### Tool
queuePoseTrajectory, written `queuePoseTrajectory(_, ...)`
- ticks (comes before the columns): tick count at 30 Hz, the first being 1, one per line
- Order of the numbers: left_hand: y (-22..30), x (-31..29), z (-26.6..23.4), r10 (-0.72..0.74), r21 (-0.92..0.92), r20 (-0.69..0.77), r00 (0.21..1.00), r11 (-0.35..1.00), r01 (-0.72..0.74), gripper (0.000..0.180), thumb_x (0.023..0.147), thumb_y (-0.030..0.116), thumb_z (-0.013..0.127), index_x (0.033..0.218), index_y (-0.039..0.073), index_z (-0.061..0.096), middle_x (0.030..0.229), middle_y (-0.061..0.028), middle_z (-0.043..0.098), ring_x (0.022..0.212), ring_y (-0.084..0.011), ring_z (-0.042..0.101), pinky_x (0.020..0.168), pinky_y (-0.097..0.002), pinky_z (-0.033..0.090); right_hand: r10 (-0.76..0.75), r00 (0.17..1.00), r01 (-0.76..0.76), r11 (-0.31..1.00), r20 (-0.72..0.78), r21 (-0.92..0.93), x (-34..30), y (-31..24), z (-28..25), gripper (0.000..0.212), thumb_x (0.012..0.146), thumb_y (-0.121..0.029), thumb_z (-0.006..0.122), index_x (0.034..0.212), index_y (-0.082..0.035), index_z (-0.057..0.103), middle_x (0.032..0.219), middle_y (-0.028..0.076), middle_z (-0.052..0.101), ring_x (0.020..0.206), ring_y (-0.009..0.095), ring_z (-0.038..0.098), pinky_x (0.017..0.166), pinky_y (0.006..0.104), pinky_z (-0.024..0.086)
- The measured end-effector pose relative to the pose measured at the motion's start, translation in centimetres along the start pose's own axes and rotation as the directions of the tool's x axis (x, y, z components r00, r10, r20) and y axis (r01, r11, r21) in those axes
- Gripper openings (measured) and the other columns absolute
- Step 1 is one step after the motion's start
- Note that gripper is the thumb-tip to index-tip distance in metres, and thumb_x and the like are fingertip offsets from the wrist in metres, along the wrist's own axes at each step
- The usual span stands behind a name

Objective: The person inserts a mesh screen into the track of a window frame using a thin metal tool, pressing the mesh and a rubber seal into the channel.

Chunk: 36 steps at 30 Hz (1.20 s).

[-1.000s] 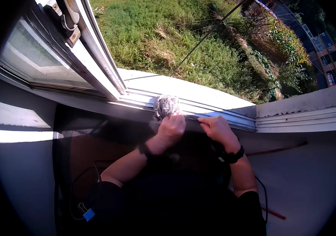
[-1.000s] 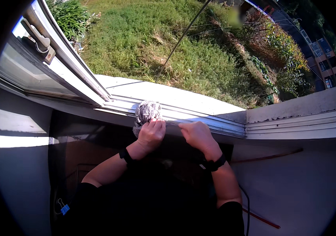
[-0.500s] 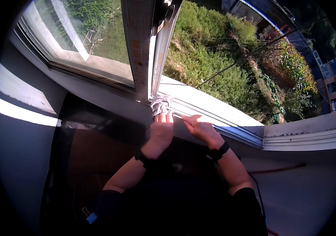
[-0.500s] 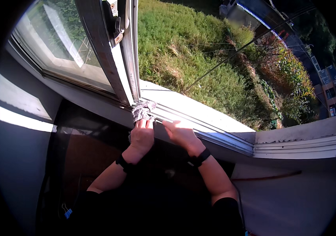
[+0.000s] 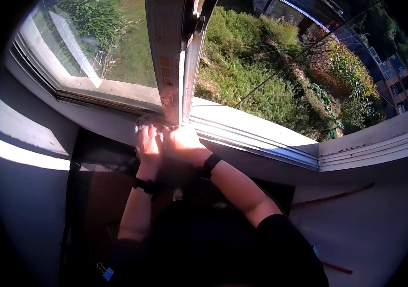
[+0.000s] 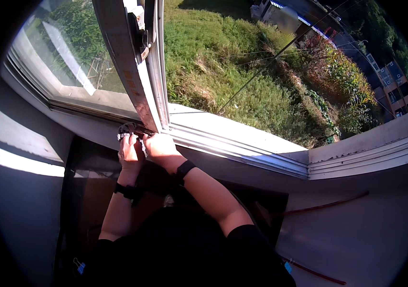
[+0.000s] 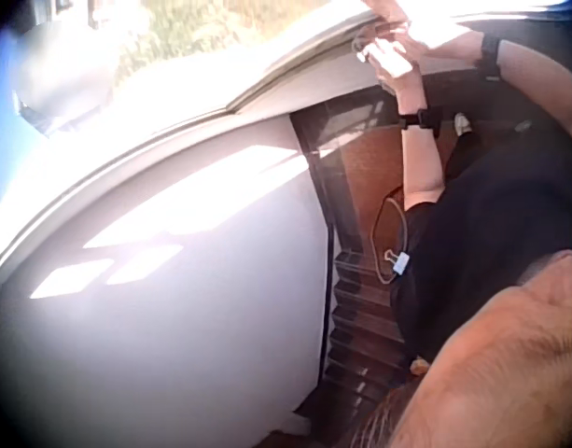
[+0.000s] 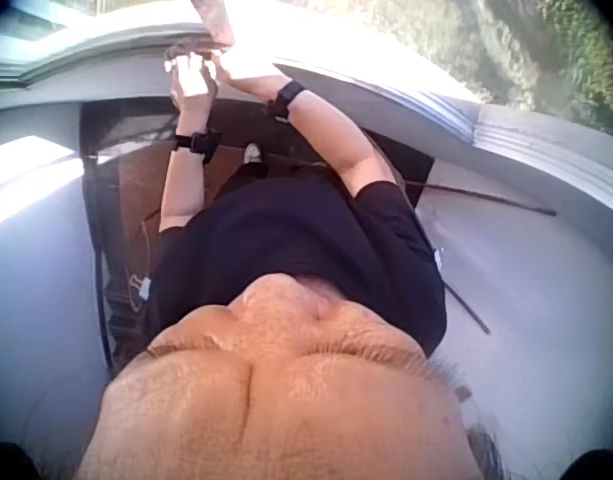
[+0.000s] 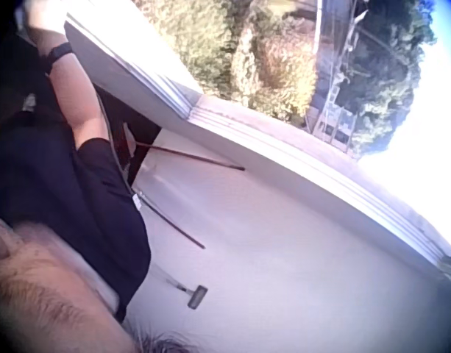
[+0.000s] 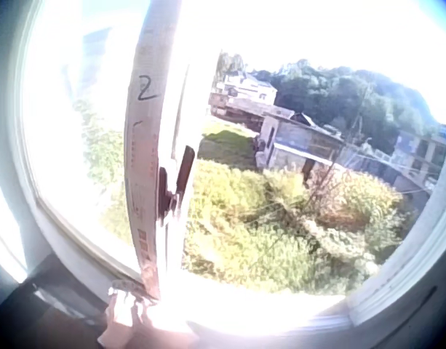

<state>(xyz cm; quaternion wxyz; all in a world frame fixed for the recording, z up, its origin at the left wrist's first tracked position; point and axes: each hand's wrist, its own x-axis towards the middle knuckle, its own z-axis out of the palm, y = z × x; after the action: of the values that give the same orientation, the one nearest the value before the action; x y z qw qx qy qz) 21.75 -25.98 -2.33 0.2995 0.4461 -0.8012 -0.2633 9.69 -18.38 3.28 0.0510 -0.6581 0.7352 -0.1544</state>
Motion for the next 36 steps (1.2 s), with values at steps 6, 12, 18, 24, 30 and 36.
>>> queuePoseTrajectory(6, 0.2, 0.6, -4.8, -0.051, 0.256, 0.016, 0.999, 0.966, 0.045, 0.017, 0.082, 0.013, 0.057, 0.094, 0.002, 0.061, 0.093, -0.0167, 0.064, 0.09, -0.0359, 0.061, 0.077, -0.0414, 0.049, -0.08, 0.991, 0.098, 0.979, -0.105, 0.181, -0.6, -1.5, -0.6, 0.018, 0.088, -0.017, 0.048, 0.088, -0.007, 0.062, 0.068, 0.013, 0.064, 0.066, 0.03, 0.065, 0.057, 0.0407, 0.051)
queuePoseTrajectory(12, -1.6, -3.5, -5.5, -0.195, -0.275, 0.349, 0.917, 0.914, 0.299, 0.018, 0.077, 0.009, 0.064, 0.091, -0.002, 0.066, 0.081, -0.008, 0.067, 0.07, -0.0149, 0.061, 0.063, -0.0283, 0.047, 0.184, 0.983, -0.177, 0.926, 0.011, 0.333, -10.7, 0.6, 0.6, 0.02, 0.087, -0.023, 0.055, 0.101, -0.011, 0.061, 0.075, 0.014, 0.064, 0.07, 0.035, 0.063, 0.06, 0.0466, 0.05)
queuePoseTrajectory(18, 3.2, -7.5, 0.7, 0.095, -0.55, 0.343, 0.935, 0.827, 0.118, 0.009, 0.082, 0.007, 0.065, 0.089, 0.001, 0.066, 0.085, -0.0019, 0.062, 0.077, -0.0111, 0.057, 0.066, -0.0263, 0.046, 0.521, 0.844, -0.343, 0.703, -0.124, 0.622, -21.6, 4.8, -1.6, 0.022, 0.086, -0.013, 0.06, 0.106, -0.007, 0.058, 0.078, 0.015, 0.064, 0.071, 0.033, 0.064, 0.06, 0.0384, 0.05)
queuePoseTrajectory(24, 14.9, -11.9, 5.6, 0.502, -0.422, 0.326, 0.801, 0.836, -0.352, 0.015, 0.086, 0.009, 0.057, 0.097, 0.003, 0.065, 0.094, -0.0149, 0.061, 0.088, -0.0323, 0.059, 0.074, -0.0398, 0.048, 0.763, 0.603, -0.42, 0.552, -0.233, 0.72, -31.8, 6.3, -4.6, 0.028, 0.087, -0.01, 0.061, 0.113, -0.002, 0.057, 0.075, 0.011, 0.064, 0.065, 0.019, 0.063, 0.061, 0.0296, 0.049)
queuePoseTrajectory(30, 22.7, -13.6, 13.3, 0.458, -0.624, 0.687, 0.564, 0.77, 0.135, 0.018, 0.089, 0.011, 0.055, 0.103, 0.0, 0.057, 0.093, -0.0143, 0.061, 0.088, -0.0237, 0.059, 0.078, -0.0335, 0.047, 0.868, 0.396, -0.508, 0.479, -0.3, 0.716, -38.1, 6.6, -6.7, 0.028, 0.088, -0.01, 0.06, 0.115, -0.003, 0.058, 0.076, 0.009, 0.063, 0.065, 0.014, 0.06, 0.061, 0.0275, 0.049)
queuePoseTrajectory(36, 31.0, -16.2, 18.9, 0.556, -0.663, 0.745, 0.368, 0.676, 0.32, 0.018, 0.089, 0.006, 0.053, 0.106, 0.001, 0.052, 0.094, -0.0069, 0.059, 0.087, -0.0149, 0.055, 0.078, -0.029, 0.045, 0.867, 0.209, -0.614, 0.477, -0.453, 0.629, -42.2, 8.9, -9.4, 0.029, 0.088, -0.009, 0.058, 0.116, -0.003, 0.058, 0.089, 0.018, 0.065, 0.078, 0.028, 0.065, 0.07, 0.035, 0.051)
